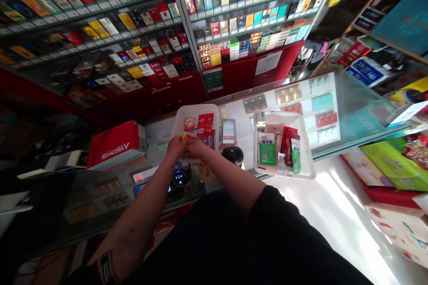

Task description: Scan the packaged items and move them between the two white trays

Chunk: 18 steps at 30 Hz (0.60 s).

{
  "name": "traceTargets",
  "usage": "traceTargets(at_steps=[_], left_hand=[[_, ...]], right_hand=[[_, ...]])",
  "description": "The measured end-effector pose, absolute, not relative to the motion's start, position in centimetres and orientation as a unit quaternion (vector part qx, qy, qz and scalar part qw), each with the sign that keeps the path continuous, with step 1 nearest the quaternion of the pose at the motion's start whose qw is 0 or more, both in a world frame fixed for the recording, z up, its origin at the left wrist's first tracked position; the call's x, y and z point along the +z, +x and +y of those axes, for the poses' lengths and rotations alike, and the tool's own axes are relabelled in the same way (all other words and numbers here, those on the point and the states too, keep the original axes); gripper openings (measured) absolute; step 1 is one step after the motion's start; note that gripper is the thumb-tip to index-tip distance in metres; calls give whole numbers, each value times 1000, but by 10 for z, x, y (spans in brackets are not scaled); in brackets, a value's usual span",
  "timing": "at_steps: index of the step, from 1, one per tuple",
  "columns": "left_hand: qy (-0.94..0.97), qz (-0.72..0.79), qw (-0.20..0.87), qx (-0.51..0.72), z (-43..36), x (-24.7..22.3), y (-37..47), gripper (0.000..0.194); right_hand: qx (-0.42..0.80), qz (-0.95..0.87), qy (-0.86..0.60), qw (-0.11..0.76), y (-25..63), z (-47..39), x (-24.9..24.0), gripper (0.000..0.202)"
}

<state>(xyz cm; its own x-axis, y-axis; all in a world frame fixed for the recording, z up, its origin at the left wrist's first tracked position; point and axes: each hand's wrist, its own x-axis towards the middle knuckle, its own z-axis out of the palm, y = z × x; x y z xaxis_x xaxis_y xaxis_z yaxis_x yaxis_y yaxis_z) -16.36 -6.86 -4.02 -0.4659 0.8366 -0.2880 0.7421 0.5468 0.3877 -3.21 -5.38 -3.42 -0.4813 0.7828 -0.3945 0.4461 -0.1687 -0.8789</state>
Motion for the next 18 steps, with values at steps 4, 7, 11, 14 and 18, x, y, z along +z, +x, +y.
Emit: traceTargets(at_steps=[4,7,11,14,18], left_hand=[[447,855,200,169,-81,-23,-162,26],[389,809,286,334,-88,-10,-153,25],[318,692,427,488,-81,-1,-131,35],[358,671,419,497,-71,2,-111,40],[477,722,271,422,-61,10,-84,33]], right_hand=[[450,-730,-501,119,-11,-48,-17,25],[344,-737,-555,175,14,-36,0,38],[331,-741,-564,148,50,-19,20,30],[331,-729,-570,186,75,-10,28,29],[340,-678,-603,247,105,-4,28,28]])
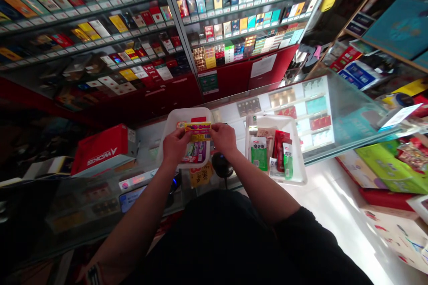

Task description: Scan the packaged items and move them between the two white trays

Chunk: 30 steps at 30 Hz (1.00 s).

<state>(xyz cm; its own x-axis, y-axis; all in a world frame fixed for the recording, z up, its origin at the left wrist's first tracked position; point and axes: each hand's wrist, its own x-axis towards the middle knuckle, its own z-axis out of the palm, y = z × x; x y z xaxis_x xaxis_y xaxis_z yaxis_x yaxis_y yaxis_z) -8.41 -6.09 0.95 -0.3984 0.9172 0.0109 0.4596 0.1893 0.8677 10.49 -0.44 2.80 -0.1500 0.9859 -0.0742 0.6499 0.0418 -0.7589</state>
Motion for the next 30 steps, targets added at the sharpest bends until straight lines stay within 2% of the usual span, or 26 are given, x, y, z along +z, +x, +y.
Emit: traceTargets(at_steps=[3,10,15,24,30], left_hand=[[536,749,191,341,-57,13,-64,29],[568,757,175,272,-52,-1,-40,31],[525,780,183,288,-56,-11,-39,34],[565,718,186,362,-79,-17,-28,46],[644,683,128,320,-87,-35,-28,62]], right_hand=[[322,-651,-633,268,124,-3,22,26],[267,-665,-656,236,147,-12,8,32],[296,-689,-627,211,146,-31,8,40],[384,-652,-579,303,152,-46,-5,46],[356,-670,-575,306,157,-55,-24,72]])
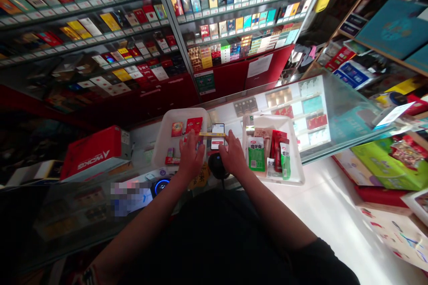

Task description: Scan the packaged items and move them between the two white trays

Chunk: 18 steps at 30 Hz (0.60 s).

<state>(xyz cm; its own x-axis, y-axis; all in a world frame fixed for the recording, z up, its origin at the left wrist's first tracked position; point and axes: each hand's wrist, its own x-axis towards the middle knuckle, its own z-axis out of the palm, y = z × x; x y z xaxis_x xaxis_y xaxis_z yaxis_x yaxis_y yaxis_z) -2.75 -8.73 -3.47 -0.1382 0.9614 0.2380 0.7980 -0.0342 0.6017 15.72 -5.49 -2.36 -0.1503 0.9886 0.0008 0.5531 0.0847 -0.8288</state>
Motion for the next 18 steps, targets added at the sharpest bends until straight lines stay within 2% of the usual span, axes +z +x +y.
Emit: traceTargets(at_steps=[5,12,18], left_hand=[[668,673,106,300,-93,-38,-27,85],[651,689,106,300,-99,-35,-25,85],[648,692,114,298,-102,-37,-23,88]], right_hand=[[325,-706,-554,300,158,-63,-25,86],[346,-702,-551,289,160,-64,-22,77],[368,-679,-560,300,161,-63,-25,84]])
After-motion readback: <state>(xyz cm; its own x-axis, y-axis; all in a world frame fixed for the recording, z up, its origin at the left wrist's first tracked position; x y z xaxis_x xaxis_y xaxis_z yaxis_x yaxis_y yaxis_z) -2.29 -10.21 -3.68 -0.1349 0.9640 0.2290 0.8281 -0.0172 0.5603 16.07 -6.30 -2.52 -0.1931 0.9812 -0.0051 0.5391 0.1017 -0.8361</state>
